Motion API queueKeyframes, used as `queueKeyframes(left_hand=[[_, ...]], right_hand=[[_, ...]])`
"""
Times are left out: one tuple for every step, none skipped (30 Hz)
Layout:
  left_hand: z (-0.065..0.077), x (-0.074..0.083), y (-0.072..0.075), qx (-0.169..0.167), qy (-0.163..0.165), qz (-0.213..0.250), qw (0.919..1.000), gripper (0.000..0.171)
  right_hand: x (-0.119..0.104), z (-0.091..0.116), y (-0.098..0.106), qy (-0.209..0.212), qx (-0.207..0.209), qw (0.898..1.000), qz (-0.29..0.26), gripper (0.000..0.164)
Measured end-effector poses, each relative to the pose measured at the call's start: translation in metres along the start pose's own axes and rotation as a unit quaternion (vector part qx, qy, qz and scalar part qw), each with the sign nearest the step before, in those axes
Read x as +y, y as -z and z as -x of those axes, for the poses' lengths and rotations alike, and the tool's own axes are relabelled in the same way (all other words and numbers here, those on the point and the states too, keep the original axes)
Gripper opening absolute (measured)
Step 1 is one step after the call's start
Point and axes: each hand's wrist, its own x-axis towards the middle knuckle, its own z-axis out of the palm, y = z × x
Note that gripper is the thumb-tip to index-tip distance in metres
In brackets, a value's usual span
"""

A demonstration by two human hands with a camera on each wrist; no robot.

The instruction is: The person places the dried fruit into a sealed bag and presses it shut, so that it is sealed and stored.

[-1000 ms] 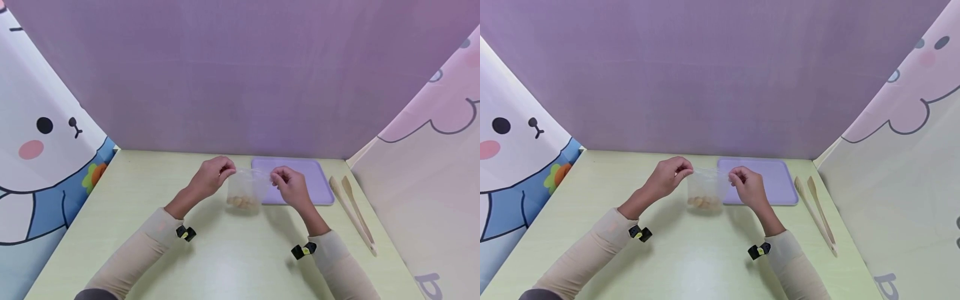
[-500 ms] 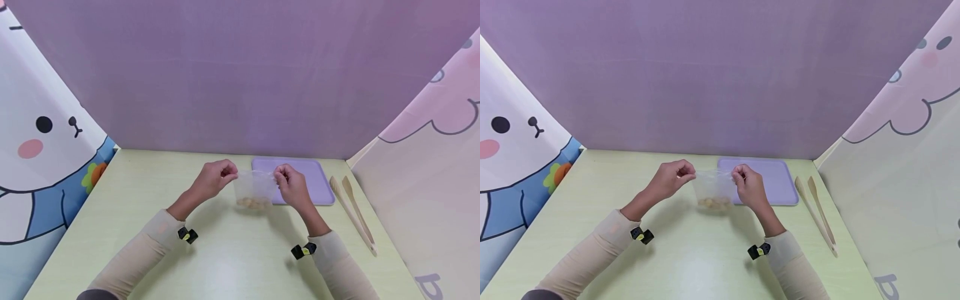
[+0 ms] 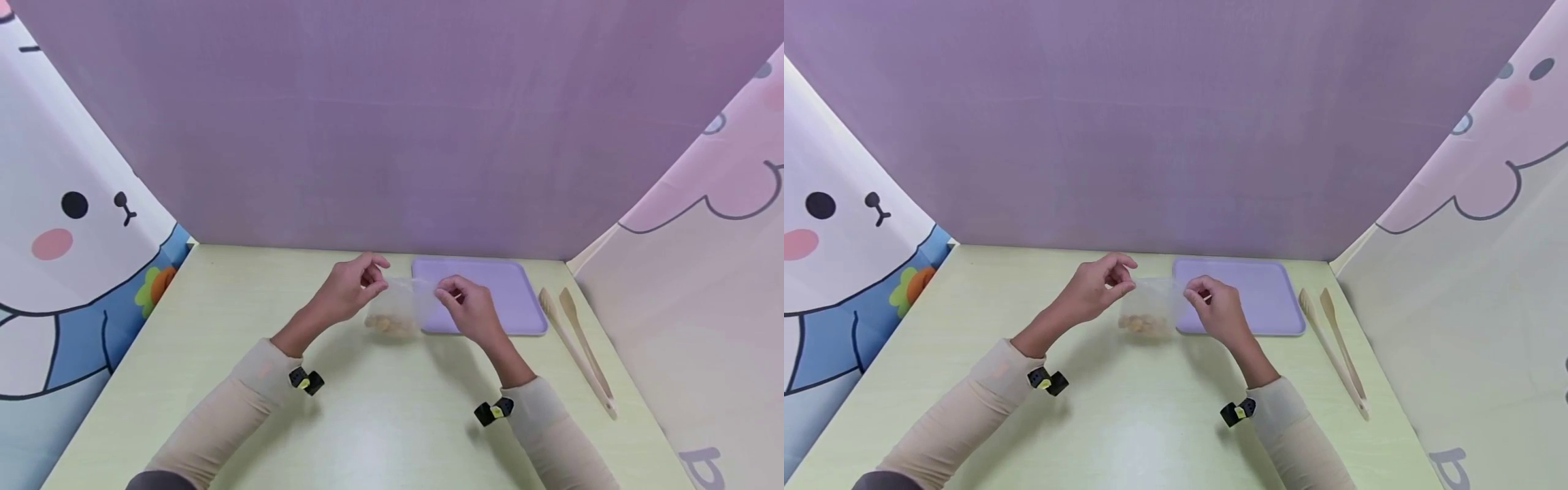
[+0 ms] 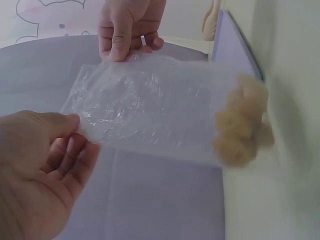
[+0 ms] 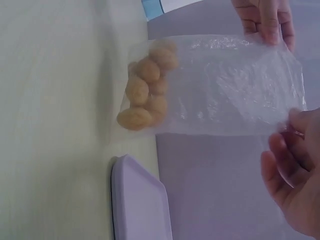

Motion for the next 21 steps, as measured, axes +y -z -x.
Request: queueKeyframes(left_hand=[[0.0,0.0,0.0,-0.006,0.003,-0.003,1.0,0.026],[-0.001,0.0,0.0,-0.011,0.008,-0.005,0.9999,0.025],[-0.001,-0.001,-0.001,-0.014,0.012,-0.008,0.9998,0.023],[-0.001,-0.003,-0.002,-0.016,0.015,-0.01,0.9997,0.02],[-0.001,-0.004,-0.003,-0.018,0.017,-0.013,0.9996,0.016],[-0.001,-0.006,-0.005,-0.019,0.019,-0.016,0.9995,0.013],[-0.001,-0.008,-0.007,-0.019,0.019,-0.018,0.9995,0.011],[-0.001,-0.009,-0.008,-0.018,0.019,-0.019,0.9995,0.009],[-0.001,-0.01,-0.01,-0.017,0.017,-0.02,0.9995,0.008],[-0.001,-0.011,-0.011,-0.014,0.015,-0.02,0.9996,0.007],[-0.001,-0.012,-0.012,-0.011,0.014,-0.02,0.9996,0.006],[-0.001,-0.012,-0.013,-0.008,0.01,-0.02,0.9997,0.006],[-0.001,-0.013,-0.014,-0.004,0.006,-0.019,0.9998,0.006],[-0.001,-0.013,-0.015,0.001,0.003,-0.016,0.9999,0.005],[-0.001,-0.013,-0.015,0.005,0.0,-0.015,0.9999,0.005],[-0.001,-0.013,-0.015,0.009,-0.003,-0.015,0.9998,0.004],[-0.001,-0.013,-0.015,0.011,-0.005,-0.013,0.9998,0.004],[-0.001,-0.013,-0.015,0.013,-0.008,-0.012,0.9998,0.004],[-0.002,-0.012,-0.015,0.014,-0.01,-0.011,0.9998,0.004],[-0.002,-0.012,-0.014,0.015,-0.013,-0.011,0.9997,0.004],[-0.002,-0.012,-0.014,0.015,-0.016,-0.01,0.9997,0.005]], right_hand=[[0.0,0.0,0.0,0.006,0.009,1.0,0.004,0.006],[0.001,-0.001,0.0,0.013,0.018,1.0,0.005,0.006],[0.001,-0.001,0.0,0.02,0.027,0.999,0.004,0.006],[0.001,-0.001,0.0,0.026,0.034,0.999,0.003,0.006],[0.001,-0.002,0.0,0.03,0.041,0.999,0.001,0.006],[0.001,-0.002,0.0,0.034,0.046,0.998,-0.003,0.006],[0.001,-0.002,0.001,0.037,0.05,0.998,-0.005,0.007],[0.001,-0.002,0.001,0.039,0.053,0.998,-0.007,0.007],[0.001,-0.003,0.001,0.041,0.055,0.998,-0.008,0.007],[0.0,-0.003,0.002,0.042,0.057,0.997,-0.008,0.007],[0.0,-0.003,0.002,0.042,0.057,0.997,-0.008,0.008],[0.0,-0.003,0.003,0.043,0.057,0.997,-0.008,0.008],[0.0,-0.003,0.003,0.042,0.055,0.998,-0.008,0.008],[0.0,-0.002,0.004,0.04,0.052,0.998,-0.008,0.008],[0.0,-0.002,0.004,0.039,0.048,0.998,-0.006,0.008],[0.0,-0.002,0.004,0.038,0.044,0.998,-0.005,0.007],[0.0,-0.002,0.004,0.035,0.039,0.999,-0.002,0.007],[-0.001,-0.002,0.004,0.036,0.034,0.999,0.002,0.007],[-0.001,-0.003,0.004,0.037,0.029,0.999,0.006,0.007],[-0.001,-0.003,0.003,0.041,0.025,0.999,0.011,0.008],[-0.001,-0.003,0.003,0.047,0.023,0.998,0.018,0.008]])
